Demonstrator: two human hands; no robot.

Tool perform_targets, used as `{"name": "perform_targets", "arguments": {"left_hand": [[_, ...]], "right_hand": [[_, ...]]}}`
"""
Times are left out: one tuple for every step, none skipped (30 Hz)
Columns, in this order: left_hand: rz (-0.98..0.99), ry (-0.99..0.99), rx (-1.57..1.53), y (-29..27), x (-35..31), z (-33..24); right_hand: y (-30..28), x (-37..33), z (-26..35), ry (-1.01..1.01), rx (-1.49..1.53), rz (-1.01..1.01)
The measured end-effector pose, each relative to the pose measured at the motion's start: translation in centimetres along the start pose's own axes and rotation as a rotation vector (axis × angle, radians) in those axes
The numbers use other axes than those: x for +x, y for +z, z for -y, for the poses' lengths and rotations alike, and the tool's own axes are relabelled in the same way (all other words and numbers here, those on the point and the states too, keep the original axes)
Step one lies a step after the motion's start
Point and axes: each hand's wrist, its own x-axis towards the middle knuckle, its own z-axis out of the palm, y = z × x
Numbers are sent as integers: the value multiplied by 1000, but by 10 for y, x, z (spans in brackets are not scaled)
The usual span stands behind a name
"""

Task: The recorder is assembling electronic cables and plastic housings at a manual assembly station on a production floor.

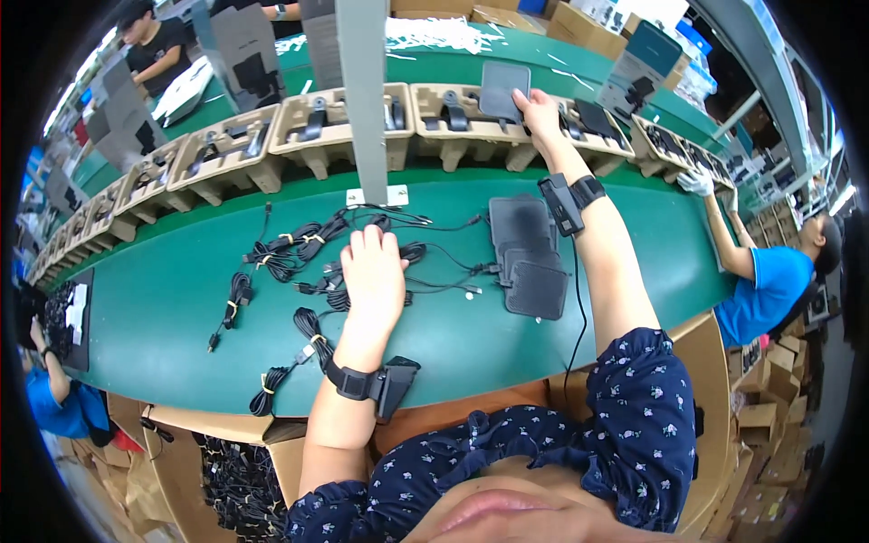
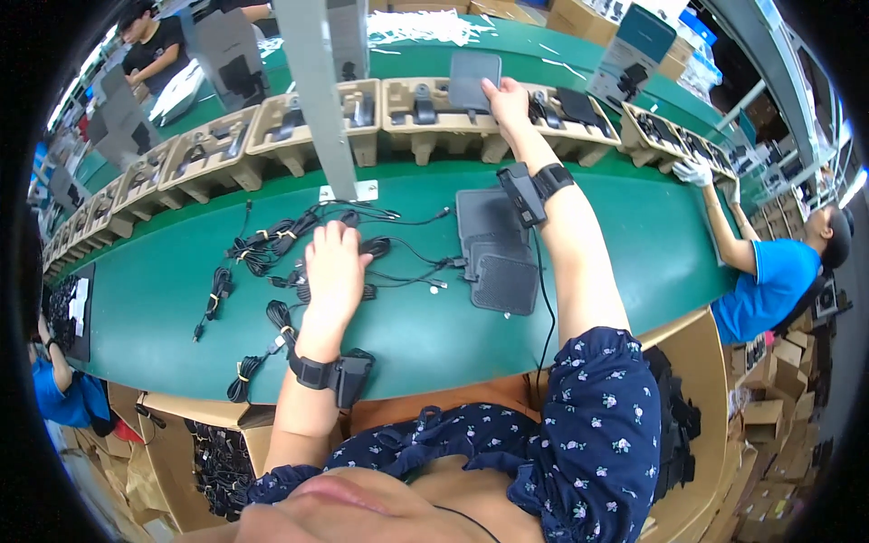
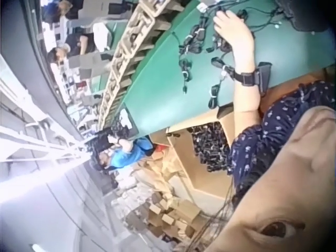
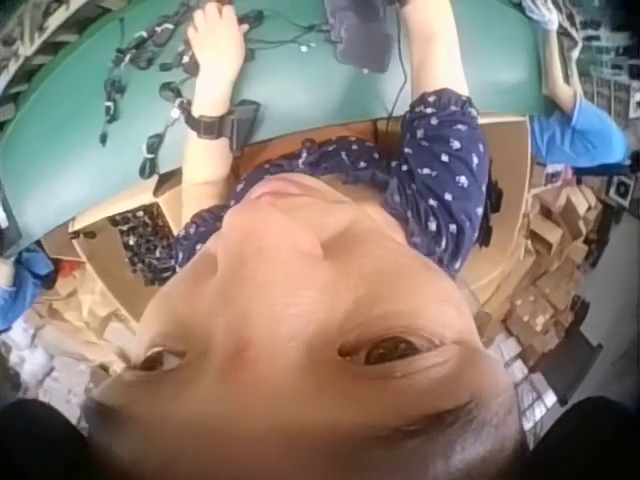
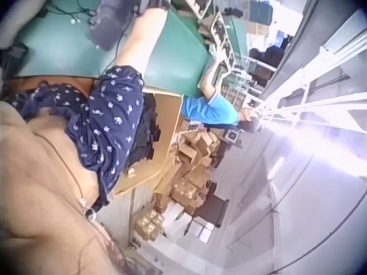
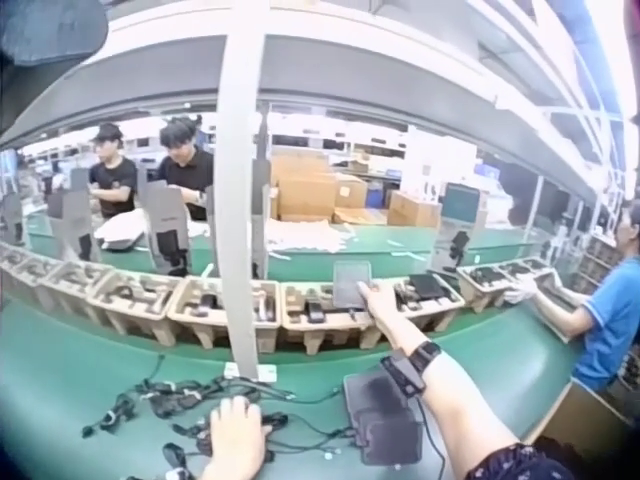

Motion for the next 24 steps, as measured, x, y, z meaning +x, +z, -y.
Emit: {"name": "perform_targets", "arguments": {"left_hand": [[-5, 5, -17, 0, 2, -4], [-7, 9, -9, 1, 3, -4], [9, -12, 18, 3, -3, 4], [-30, -16, 38, 4, -3, 5], [-25, -24, 20, 4, -5, 6], [-9, -32, 6, 2, -5, 6], [7, -41, -7, -1, -5, 6], [-2, -47, 0, -2, -5, 8], [-23, -29, -38, -2, 2, -2], [-29, -42, -45, -2, 3, 0], [-41, -45, -36, -4, 4, 1], [-69, -32, -95, -6, 7, -2], [-101, -32, -140, -10, 4, -1], [-129, -23, -156, -11, 2, 1], [-145, -21, -146, -10, 2, 2], [-178, 4, -185, -9, 2, 3], [-209, 33, -227, -8, 1, 2], [-249, 71, -230, -9, 3, -2], [-251, 66, -217, -11, 2, -1], [-295, 115, -263, -13, 5, -4], [-335, 159, -303, -14, 6, -6], [-374, 176, -333, -15, 7, -6], [-377, 179, -328, -15, 7, -7], [-350, 168, -360, -15, 7, -8]], "right_hand": [[-9, 9, -7, 9, -102, 9], [-11, 14, -11, -33, -197, 27], [4, 6, -2, 32, -464, 72], [4, 5, 3, -6, -578, 102], [5, 5, 7, -45, -692, 129], [7, -1, 14, -73, -805, 110], [9, -6, 19, -103, -915, 88], [10, -12, 22, -170, -984, 70], [-14, 0, 11, -205, -1161, -3], [-6, -6, 13, -277, -1132, -86], [-1, -19, 12, -346, -1101, -172], [-2, -25, 13, -472, -1087, -198], [10, -37, 22, -607, -1003, -206], [21, -52, 31, -701, -886, -153], [33, -68, 41, -758, -776, -80], [45, -92, 59, -864, -686, 9], [51, -119, 79, -709, -535, 283], [53, -141, 84, -713, -522, 433], [59, -165, 93, -761, -458, 580], [57, -182, 96, -807, -473, 692], [57, -195, 95, -665, -495, 865], [56, -205, 94, -568, -420, 834], [55, -211, 95, -470, -344, 804], [52, -210, 97, -473, -342, 803]]}}
